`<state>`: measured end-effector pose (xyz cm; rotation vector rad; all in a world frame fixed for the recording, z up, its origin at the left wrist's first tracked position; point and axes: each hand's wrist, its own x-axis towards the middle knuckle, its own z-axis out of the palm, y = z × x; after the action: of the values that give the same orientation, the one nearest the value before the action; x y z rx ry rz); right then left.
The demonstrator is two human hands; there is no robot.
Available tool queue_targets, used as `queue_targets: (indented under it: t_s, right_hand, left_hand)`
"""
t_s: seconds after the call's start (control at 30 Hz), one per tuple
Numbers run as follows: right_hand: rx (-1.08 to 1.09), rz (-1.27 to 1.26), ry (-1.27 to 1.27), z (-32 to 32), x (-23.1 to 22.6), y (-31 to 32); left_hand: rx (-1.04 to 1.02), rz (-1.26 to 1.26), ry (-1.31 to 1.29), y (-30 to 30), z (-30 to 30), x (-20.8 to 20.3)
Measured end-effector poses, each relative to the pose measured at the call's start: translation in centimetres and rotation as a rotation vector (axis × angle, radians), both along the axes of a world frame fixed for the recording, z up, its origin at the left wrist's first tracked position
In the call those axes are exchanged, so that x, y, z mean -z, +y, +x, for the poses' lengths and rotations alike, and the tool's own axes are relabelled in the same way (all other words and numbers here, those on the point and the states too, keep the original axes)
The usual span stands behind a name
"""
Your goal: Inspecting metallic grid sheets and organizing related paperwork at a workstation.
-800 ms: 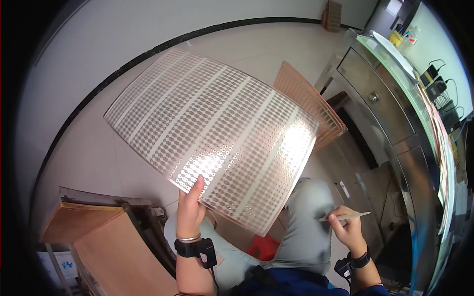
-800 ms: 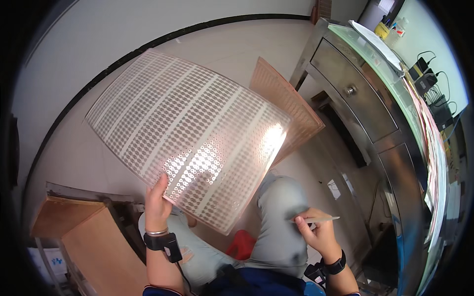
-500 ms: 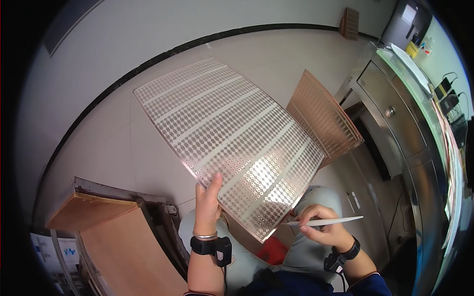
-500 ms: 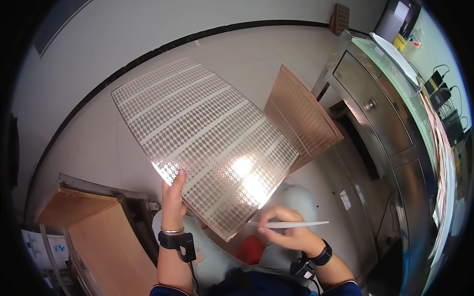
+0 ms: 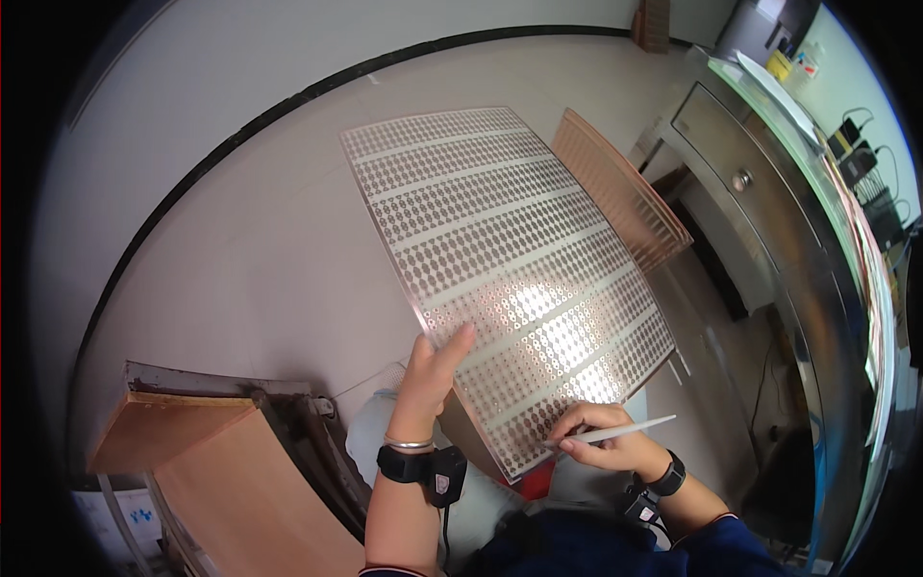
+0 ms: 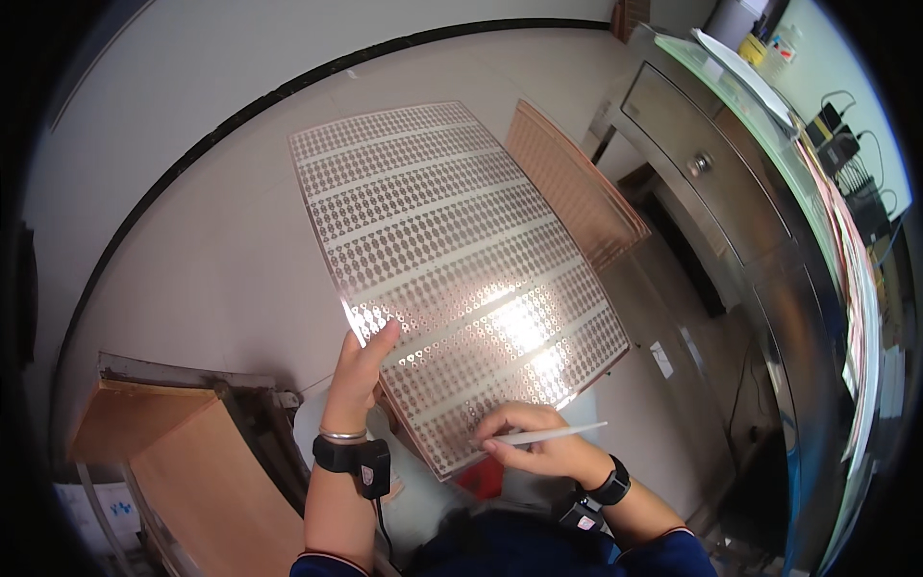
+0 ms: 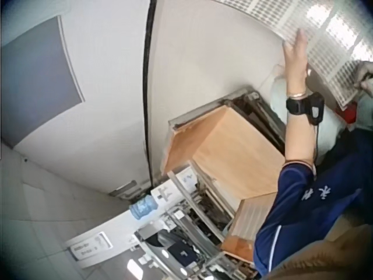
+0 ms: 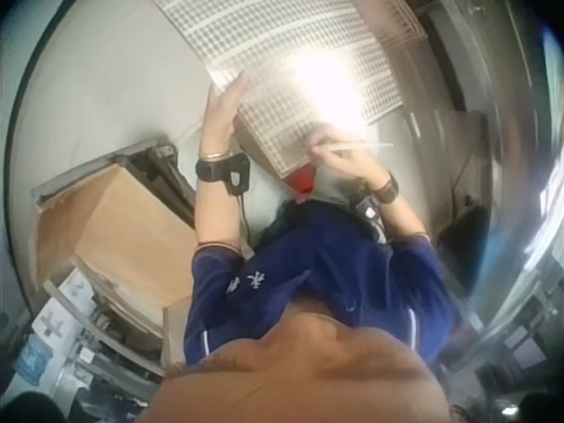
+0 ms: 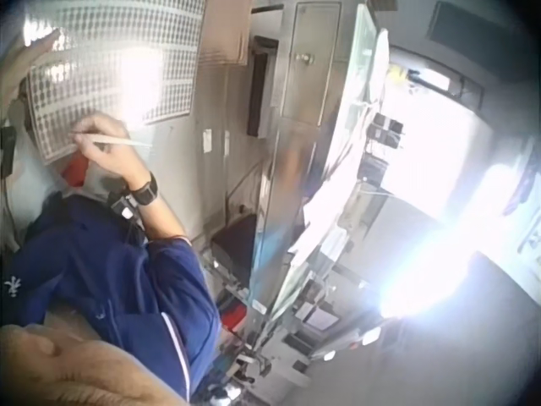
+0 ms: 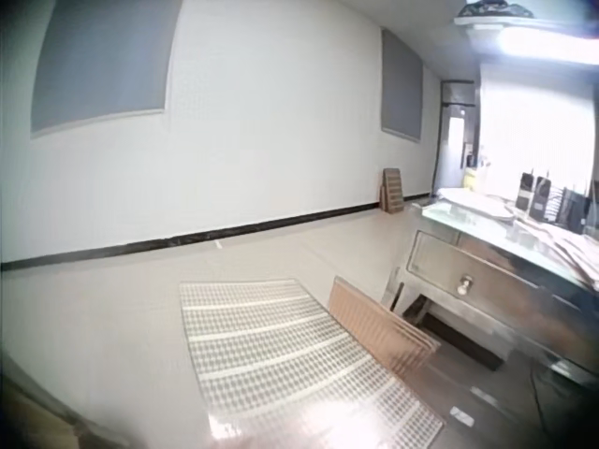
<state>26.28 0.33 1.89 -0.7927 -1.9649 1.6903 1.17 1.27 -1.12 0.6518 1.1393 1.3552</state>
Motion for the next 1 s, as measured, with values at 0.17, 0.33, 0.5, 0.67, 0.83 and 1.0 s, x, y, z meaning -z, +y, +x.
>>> queue_targets:
  t_s: [0.17, 0.33, 0.5, 0.67, 0.83, 1.0]
  right_hand:
    - [0.031, 0.122, 0.088, 1.2, 0.8, 0.1]
    - [-0.100, 0.267, 0.091, 1.8, 1.1, 0.3]
    - [-0.038, 0.213, 0.051, 1.5, -0.1, 0.1]
    - [-0.012, 0.165, 0.051, 1.6, 0.1, 0.0]
    - [-0.011, 0.182, 0.087, 1.1, 0.6, 0.0]
    - [-0.025, 0.260, 0.047, 0.7, 1.1, 0.0]
  left_hand:
    - [0.051, 0.022, 0.071, 0.8, 1.6, 0.4]
    - [0.022, -0.051, 0.036, 0.7, 1.8, 1.5]
    - [0.001, -0.075, 0.077, 1.0, 1.8, 2.2]
    - [-0.049, -0.066, 0.063, 1.1, 2.5, 2.0]
    - [-0.041, -0.067, 0.080, 1.1, 2.5, 1.9]
    - [-0.058, -0.011, 0.116, 1.2, 2.6, 1.5]
